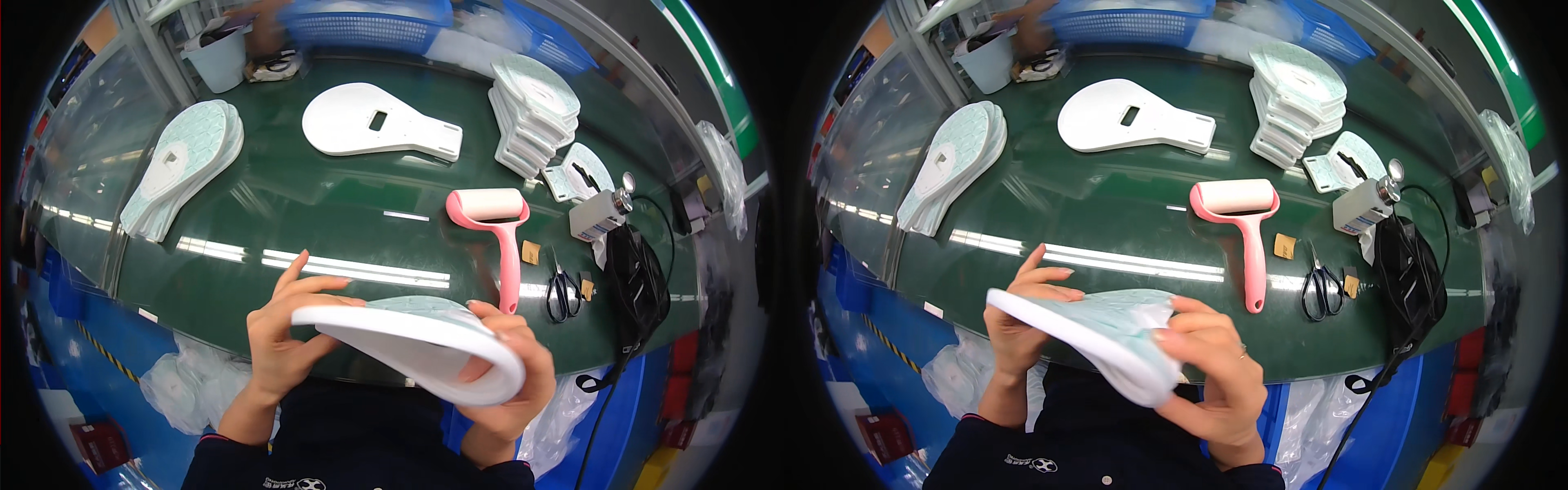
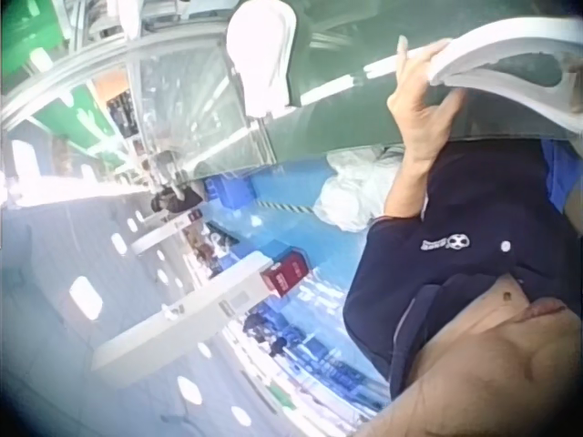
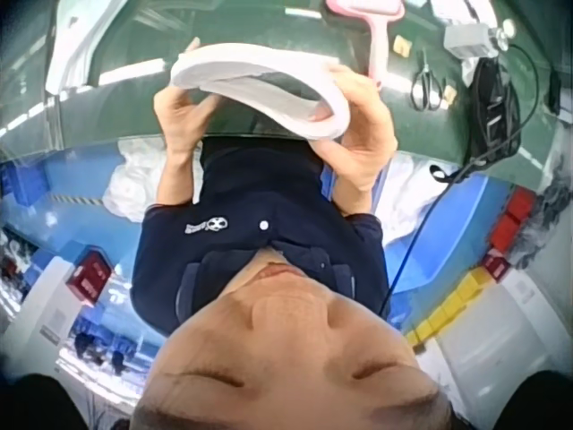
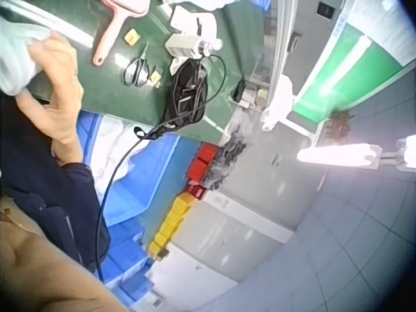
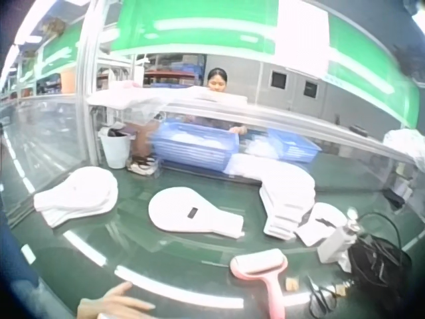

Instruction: The person cleans white plastic parts with a green geometric pattern using a pink lint roller and a small abrasive block. They repeatedly pick up parts from a green table, roll the lint roller over the surfaces, and rub the edges with the block before placing them back down.

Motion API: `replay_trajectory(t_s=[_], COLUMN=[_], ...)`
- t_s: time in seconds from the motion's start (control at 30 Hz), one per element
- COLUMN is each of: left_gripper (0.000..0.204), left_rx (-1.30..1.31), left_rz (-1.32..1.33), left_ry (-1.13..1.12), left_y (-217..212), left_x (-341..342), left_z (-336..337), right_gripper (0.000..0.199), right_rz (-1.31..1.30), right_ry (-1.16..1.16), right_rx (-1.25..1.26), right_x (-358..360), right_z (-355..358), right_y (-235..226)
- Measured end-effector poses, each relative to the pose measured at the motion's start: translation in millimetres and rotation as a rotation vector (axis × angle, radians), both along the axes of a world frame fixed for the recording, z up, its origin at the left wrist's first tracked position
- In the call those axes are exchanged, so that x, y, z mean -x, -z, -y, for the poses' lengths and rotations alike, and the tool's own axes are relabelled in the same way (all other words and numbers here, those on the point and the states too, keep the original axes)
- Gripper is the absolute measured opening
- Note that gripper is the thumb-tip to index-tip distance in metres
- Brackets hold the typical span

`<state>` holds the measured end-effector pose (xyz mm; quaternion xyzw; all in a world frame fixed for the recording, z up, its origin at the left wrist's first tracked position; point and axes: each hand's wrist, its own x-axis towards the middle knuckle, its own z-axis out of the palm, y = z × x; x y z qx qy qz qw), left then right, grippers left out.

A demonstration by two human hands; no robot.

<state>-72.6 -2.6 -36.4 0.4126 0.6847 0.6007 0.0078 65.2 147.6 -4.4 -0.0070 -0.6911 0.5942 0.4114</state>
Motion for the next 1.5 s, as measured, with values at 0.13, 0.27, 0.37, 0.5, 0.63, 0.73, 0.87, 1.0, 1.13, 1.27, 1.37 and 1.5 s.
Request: replay_trajectory(t_s=[0.13, 0.27, 0.37, 0.5, 0.63, 0.73, 0.87, 1.0, 1.13, 1.27, 1.37, 1.5], left_gripper=[0.020, 0.025, 0.045, 0.048, 0.045, 0.046, 0.052, 0.052, 0.036, 0.036, 0.038, 0.039], left_rx=[-0.038, 0.003, 0.105, 0.033, 0.033, 0.039, 0.043, -0.018, 0.025, 0.054, -0.050, -0.017], left_rz=[-0.230, -0.495, -0.562, -0.550, -0.595, -0.520, -0.431, -0.105, 0.025, 0.028, 0.156, -0.003], left_ry=[-0.054, -0.015, -0.017, -0.036, -0.029, -0.053, 0.017, 0.170, 0.001, -0.111, -0.135, -0.111], left_y=[-33, -64, -84, -93, -88, -92, -90, -63, -60, -56, -58, -74], left_x=[2, -5, -14, -20, -19, -25, -27, -16, -9, 4, 9, -5], left_z=[9, 7, 16, 9, 6, 3, 10, 0, -13, -9, -3, 9], right_gripper=[0.063, 0.071, 0.074, 0.075, 0.075, 0.076, 0.076, 0.072, 0.064, 0.068, 0.065, 0.063], right_rz=[0.116, 0.237, 0.158, 0.247, 0.221, 0.221, 0.174, 0.143, 0.159, 0.137, 0.260, 0.300], right_ry=[0.021, -0.109, -0.187, -0.284, -0.342, -0.377, -0.443, -0.536, -0.603, -0.621, -0.596, -0.748], right_rx=[0.369, 0.534, 0.701, 0.828, 0.866, 0.890, 0.934, 1.098, 1.295, 1.531, 1.451, 1.378], right_x=[-1, 3, 13, 11, 10, 8, 15, 24, 24, 27, 22, 19], right_z=[2, 2, 17, 14, 16, 16, 21, 22, 15, 19, 16, 16], right_y=[11, 26, 32, 39, 39, 41, 44, 39, 46, 37, 40, 41])
